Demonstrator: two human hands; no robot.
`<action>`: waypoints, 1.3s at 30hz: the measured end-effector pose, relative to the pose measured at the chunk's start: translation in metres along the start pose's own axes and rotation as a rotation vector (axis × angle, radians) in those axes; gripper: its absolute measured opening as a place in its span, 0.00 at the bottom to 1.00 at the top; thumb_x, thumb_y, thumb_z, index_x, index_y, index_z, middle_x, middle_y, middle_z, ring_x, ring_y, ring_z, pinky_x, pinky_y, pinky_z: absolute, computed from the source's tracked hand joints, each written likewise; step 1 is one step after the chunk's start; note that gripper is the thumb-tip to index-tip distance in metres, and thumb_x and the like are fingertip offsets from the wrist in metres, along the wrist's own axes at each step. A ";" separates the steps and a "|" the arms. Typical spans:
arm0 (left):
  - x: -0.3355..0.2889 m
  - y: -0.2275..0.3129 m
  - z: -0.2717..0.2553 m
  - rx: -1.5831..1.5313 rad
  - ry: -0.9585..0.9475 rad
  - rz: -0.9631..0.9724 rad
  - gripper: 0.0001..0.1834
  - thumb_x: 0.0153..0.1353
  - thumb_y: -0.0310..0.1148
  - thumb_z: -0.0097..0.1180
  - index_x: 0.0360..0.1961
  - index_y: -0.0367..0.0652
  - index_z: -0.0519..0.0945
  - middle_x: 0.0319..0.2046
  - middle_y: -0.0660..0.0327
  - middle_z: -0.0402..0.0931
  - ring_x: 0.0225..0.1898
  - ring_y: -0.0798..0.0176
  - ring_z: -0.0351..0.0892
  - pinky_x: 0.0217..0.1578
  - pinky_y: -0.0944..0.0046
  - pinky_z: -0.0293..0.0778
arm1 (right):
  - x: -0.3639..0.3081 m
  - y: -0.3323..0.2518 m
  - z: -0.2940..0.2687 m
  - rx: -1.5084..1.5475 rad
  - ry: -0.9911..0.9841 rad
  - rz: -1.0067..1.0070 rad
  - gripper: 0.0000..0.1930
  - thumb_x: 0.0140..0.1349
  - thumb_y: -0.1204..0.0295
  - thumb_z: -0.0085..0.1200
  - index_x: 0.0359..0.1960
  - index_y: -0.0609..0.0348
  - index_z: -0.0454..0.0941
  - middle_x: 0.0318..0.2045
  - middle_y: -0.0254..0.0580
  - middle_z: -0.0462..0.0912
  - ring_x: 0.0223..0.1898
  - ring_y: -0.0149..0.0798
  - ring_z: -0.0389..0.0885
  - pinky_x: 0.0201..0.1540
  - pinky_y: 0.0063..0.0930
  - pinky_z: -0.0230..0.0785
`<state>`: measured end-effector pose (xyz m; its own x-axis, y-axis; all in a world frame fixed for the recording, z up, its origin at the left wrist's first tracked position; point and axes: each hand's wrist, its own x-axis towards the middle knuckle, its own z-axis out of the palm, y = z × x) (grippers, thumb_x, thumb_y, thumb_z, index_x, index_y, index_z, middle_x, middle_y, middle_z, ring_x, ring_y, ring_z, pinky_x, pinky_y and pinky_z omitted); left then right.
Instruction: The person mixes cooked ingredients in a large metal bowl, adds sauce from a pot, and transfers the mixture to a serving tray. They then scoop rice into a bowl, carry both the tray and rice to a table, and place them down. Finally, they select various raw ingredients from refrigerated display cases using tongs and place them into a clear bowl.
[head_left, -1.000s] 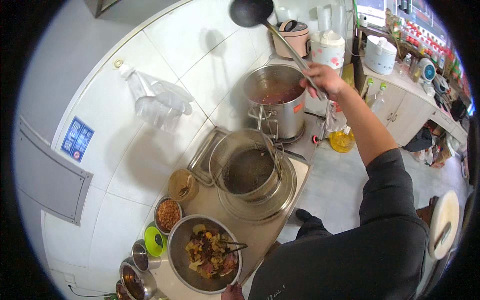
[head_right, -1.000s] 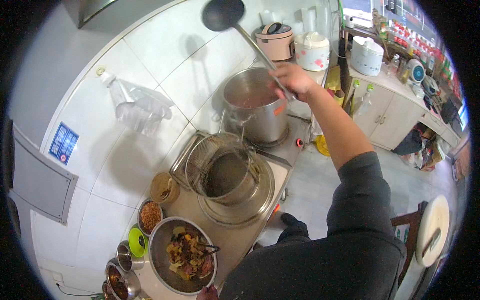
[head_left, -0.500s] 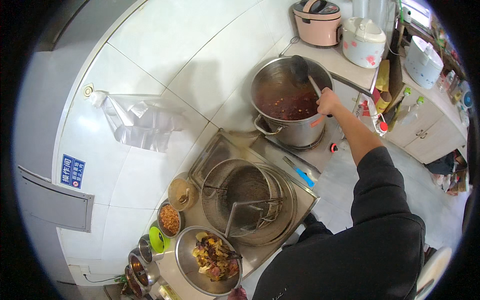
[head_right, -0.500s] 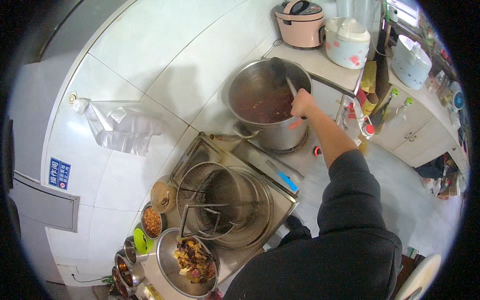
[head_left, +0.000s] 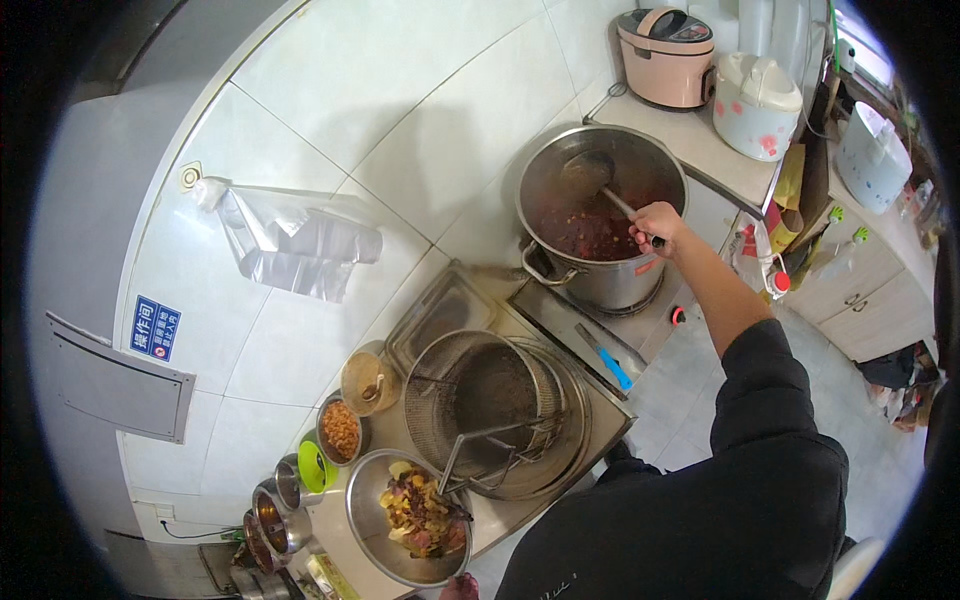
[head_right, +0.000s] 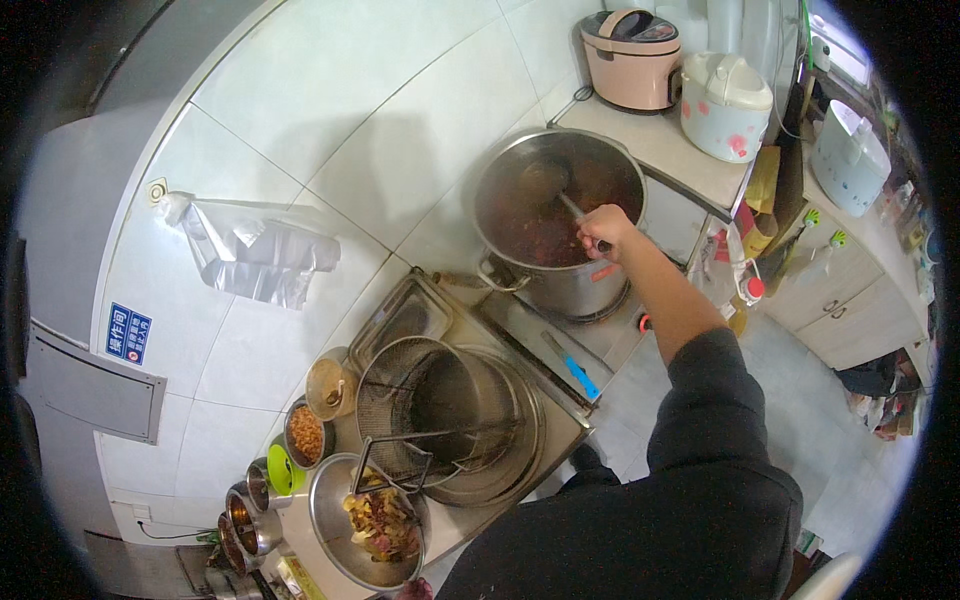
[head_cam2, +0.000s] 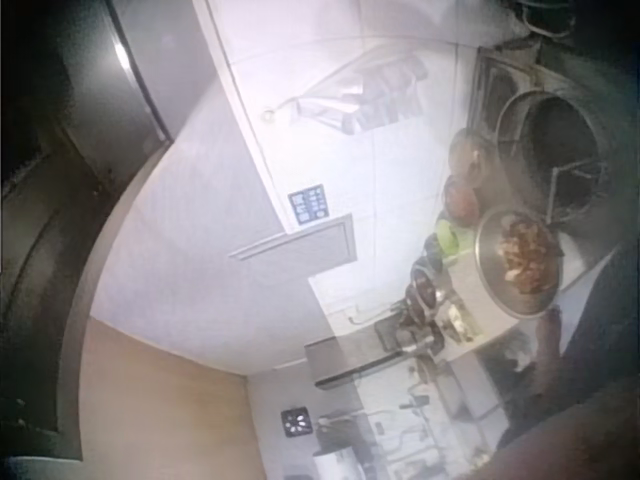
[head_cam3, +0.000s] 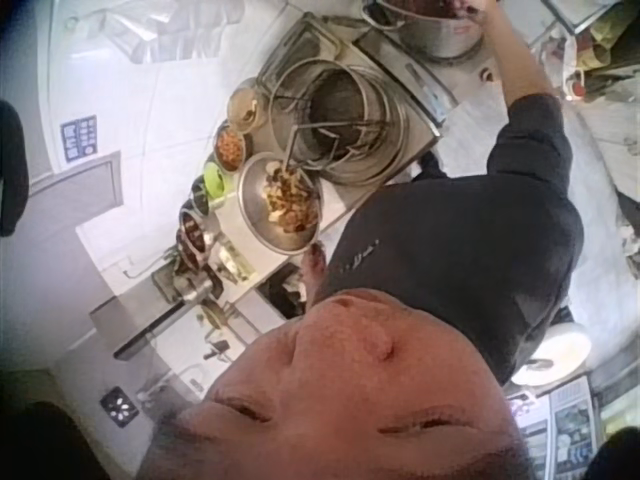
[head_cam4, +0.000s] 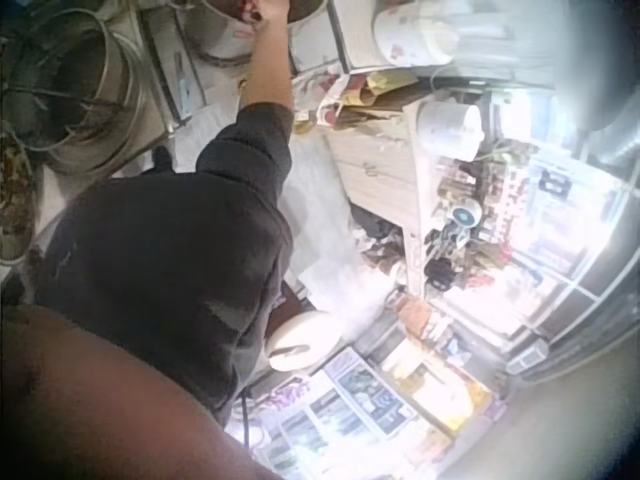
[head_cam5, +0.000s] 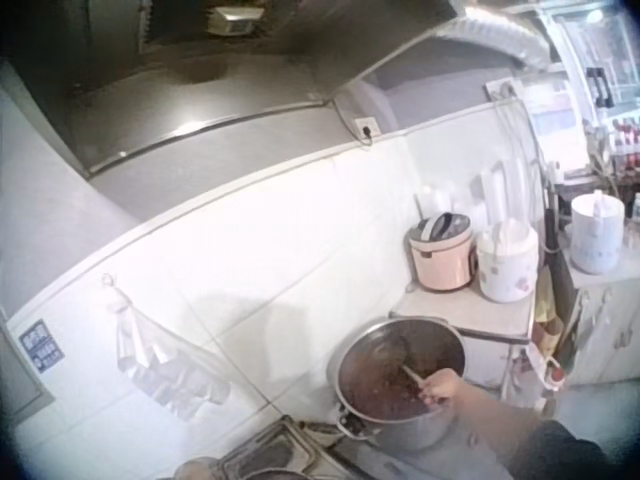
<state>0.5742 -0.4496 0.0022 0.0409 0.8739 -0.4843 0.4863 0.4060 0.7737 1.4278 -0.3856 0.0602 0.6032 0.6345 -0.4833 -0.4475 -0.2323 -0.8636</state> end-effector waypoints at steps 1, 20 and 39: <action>0.004 -0.005 -0.002 -0.015 -0.032 0.007 0.13 0.66 0.41 0.53 0.36 0.40 0.76 0.25 0.67 0.69 0.25 0.74 0.65 0.25 0.77 0.62 | -0.009 -0.006 -0.002 0.001 0.015 0.035 0.02 0.57 0.78 0.52 0.29 0.65 0.75 0.17 0.41 0.73 0.13 0.36 0.68 0.13 0.35 0.59; 0.009 0.016 0.028 -1.002 0.354 -0.356 0.05 0.67 0.27 0.46 0.43 0.42 0.67 0.29 0.60 0.72 0.26 0.60 0.74 0.26 0.56 0.75 | -0.146 -0.096 0.020 -0.066 -0.316 -0.246 0.23 0.51 0.82 0.51 0.51 0.68 0.66 0.25 0.46 0.76 0.14 0.30 0.69 0.13 0.25 0.58; -0.006 0.046 0.051 -0.862 0.518 -0.365 0.14 0.66 0.32 0.51 0.47 0.36 0.65 0.35 0.54 0.74 0.34 0.58 0.80 0.37 0.59 0.80 | -0.153 0.018 0.340 -0.553 -1.436 0.232 0.21 0.56 0.79 0.50 0.54 0.70 0.69 0.28 0.45 0.79 0.12 0.30 0.71 0.12 0.22 0.62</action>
<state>0.6408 -0.4500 0.0200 -0.4563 0.5864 -0.6693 -0.3952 0.5403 0.7429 1.1035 -0.2361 0.1677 -0.7021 0.6202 -0.3498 0.0472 -0.4496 -0.8920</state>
